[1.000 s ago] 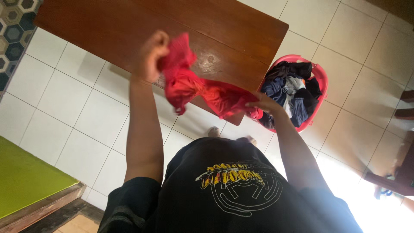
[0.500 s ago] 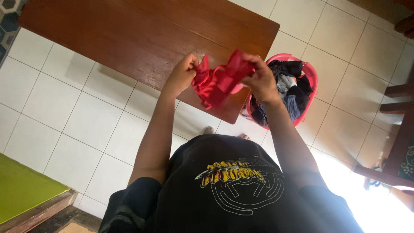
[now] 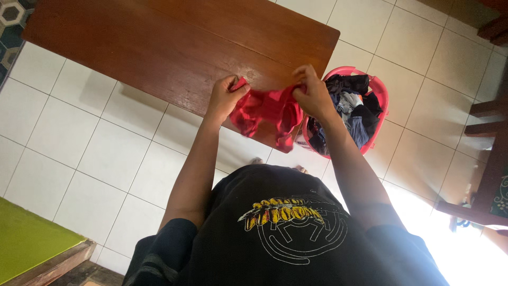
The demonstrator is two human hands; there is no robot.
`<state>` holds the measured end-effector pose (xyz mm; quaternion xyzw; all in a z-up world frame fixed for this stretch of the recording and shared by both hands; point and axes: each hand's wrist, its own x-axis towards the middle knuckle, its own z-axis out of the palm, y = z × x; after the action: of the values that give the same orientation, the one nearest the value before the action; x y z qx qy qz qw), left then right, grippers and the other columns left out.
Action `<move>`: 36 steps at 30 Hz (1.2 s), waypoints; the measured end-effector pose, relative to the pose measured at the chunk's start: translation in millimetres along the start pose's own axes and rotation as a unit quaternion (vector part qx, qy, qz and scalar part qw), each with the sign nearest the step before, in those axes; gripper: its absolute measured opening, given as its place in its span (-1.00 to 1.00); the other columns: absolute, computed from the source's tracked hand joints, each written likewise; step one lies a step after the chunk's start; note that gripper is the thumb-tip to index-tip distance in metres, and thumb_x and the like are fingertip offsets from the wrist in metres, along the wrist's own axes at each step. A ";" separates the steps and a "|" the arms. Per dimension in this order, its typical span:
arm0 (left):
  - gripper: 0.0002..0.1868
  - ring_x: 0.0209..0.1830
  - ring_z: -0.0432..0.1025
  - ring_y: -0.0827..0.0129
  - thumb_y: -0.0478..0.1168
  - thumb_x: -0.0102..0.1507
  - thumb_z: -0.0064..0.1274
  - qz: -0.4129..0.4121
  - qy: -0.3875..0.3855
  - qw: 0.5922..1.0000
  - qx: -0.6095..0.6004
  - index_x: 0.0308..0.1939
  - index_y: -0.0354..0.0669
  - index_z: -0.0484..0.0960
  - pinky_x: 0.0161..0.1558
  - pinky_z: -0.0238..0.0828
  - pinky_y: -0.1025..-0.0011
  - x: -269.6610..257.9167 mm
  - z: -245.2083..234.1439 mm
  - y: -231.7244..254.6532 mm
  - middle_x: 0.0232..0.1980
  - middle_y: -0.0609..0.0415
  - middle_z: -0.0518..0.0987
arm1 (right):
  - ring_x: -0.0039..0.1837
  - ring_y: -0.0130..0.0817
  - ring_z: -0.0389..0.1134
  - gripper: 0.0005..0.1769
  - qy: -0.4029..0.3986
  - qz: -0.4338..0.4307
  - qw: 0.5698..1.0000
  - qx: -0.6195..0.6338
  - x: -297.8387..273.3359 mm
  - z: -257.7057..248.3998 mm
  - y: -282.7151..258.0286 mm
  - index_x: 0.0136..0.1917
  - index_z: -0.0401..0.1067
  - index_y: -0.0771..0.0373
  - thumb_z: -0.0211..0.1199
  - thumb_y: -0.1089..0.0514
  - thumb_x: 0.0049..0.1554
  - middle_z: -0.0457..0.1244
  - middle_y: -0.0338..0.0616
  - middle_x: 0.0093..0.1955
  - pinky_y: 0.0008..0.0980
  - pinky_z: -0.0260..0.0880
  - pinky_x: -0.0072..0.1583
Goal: The person takes several garments from a pink laundry basket and folds them one by one on a wooden table. Items include a red bra, a black top, a patterned baby onesie, a dark blue shirt, and a black t-shirt. Each item is smoothed and folded into a compact rectangle before being placed on the table.
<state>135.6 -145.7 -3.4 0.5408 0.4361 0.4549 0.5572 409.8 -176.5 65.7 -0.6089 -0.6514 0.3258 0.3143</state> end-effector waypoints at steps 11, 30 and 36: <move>-0.90 -0.29 0.54 0.49 -0.32 0.30 0.12 -0.080 -0.125 0.989 -0.022 -0.12 -0.23 0.62 -0.26 0.53 0.47 -23.5 5.0 18.1 -0.22 0.07 0.66 | -0.07 -0.08 0.46 -0.79 -0.216 0.068 0.954 -0.195 12.0 -3.2 28.4 -0.05 0.49 0.26 0.24 0.09 0.12 0.41 0.07 -0.09 -0.22 0.41 -0.01; -0.90 -0.27 0.55 0.61 -0.29 0.29 0.20 -0.035 -0.165 0.986 -0.018 -0.15 -0.22 0.63 -0.20 0.52 0.58 -31.4 35.1 51.9 -0.27 0.17 0.67 | -0.06 -0.54 0.37 -0.68 -0.163 0.163 0.881 0.413 -31.0 6.6 -6.5 0.21 0.37 0.30 0.21 0.10 0.25 0.35 -0.25 -0.06 -0.49 0.45 0.01; -0.90 -0.35 0.48 0.62 -0.28 0.31 0.22 -0.006 -0.144 0.989 0.035 -0.16 -0.21 0.63 -0.29 0.42 0.58 -36.6 37.1 56.5 -0.32 0.16 0.64 | -0.10 -0.54 0.36 -0.73 -0.147 0.143 0.923 0.325 -43.3 6.6 -32.7 0.16 0.45 0.30 0.28 0.26 0.17 0.37 -0.30 -0.07 -0.46 0.46 0.00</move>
<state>162.3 -189.0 54.2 0.6170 0.3708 0.3532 0.5976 387.9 -221.5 87.6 -0.5056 -0.4546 0.6466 0.3458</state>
